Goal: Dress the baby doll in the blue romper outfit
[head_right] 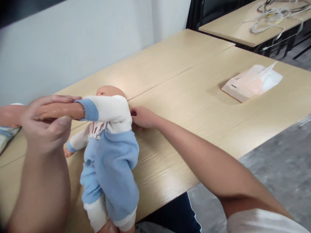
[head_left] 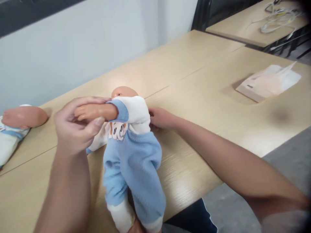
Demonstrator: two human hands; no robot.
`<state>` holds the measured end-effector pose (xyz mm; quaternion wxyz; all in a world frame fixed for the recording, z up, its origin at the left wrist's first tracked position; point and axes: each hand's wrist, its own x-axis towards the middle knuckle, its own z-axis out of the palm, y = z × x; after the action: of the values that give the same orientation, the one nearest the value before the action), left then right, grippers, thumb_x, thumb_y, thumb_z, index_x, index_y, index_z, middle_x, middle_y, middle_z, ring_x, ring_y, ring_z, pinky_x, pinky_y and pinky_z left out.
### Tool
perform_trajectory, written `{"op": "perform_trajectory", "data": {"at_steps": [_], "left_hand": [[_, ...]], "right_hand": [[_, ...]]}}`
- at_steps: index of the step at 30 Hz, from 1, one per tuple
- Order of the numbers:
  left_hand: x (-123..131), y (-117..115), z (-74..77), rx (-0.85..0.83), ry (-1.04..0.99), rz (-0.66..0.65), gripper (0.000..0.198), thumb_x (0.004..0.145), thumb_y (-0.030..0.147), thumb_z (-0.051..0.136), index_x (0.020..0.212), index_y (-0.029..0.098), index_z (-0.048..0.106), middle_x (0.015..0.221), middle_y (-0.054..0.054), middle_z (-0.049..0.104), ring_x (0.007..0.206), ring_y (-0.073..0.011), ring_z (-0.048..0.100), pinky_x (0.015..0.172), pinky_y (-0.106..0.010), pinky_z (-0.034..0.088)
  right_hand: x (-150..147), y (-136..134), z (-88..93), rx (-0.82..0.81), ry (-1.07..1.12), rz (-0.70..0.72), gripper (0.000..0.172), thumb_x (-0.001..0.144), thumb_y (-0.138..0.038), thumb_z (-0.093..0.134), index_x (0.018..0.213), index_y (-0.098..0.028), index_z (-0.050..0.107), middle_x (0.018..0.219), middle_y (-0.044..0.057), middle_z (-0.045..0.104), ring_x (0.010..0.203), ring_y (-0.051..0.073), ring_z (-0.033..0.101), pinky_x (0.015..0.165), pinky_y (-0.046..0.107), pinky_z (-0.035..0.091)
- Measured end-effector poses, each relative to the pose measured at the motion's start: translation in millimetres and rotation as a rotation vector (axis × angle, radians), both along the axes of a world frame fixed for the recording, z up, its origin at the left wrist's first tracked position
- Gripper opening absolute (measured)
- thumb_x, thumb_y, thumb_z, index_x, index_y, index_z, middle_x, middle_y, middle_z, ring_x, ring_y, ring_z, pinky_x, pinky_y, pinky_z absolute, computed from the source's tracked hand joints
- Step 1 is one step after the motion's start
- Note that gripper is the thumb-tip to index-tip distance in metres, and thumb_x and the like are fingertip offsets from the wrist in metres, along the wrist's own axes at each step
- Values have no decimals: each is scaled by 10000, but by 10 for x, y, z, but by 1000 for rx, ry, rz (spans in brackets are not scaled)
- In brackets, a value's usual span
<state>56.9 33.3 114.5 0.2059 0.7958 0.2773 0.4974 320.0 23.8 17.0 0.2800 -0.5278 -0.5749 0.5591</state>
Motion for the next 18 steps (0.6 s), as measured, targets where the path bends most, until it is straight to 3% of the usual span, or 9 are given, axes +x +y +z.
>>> {"op": "perform_trajectory", "data": {"at_steps": [4,8,12,15,18], "left_hand": [[234,-138,-49,70,50,117,273,879,314,759,1152,309,755,1141,35,795,1098,-251,760,933,-477,661],[462,-296,-123,113,180,146,341,823,184,751,1160,238,752,1151,10,800,1078,-217,750,974,-414,625],[636,-415,-165,144,410,-8,329,864,214,712,1190,252,733,1210,-12,796,1150,-230,732,1073,-417,566],[784,-483,-163,126,558,-180,310,898,197,675,1201,244,721,1250,-37,778,1184,-237,699,1098,-427,521],[973,-546,-143,138,734,-329,231,936,178,653,1150,230,723,1262,-44,755,1198,-238,652,1050,-397,507]], "right_hand": [[166,80,77,77,18,-192,234,1000,-419,642,917,-202,671,743,64,696,578,174,622,437,270,426],[258,113,116,150,257,-176,476,1025,-646,537,947,-200,684,890,75,723,725,188,652,523,265,466],[263,90,96,165,301,-140,650,955,-827,497,886,-207,677,839,63,721,810,222,656,671,309,513],[299,100,65,73,329,-87,645,927,-832,543,891,-205,690,913,79,758,924,254,684,799,341,545],[367,123,43,-91,396,-8,557,925,-758,604,938,-210,704,964,84,774,940,260,698,821,352,563]]}}
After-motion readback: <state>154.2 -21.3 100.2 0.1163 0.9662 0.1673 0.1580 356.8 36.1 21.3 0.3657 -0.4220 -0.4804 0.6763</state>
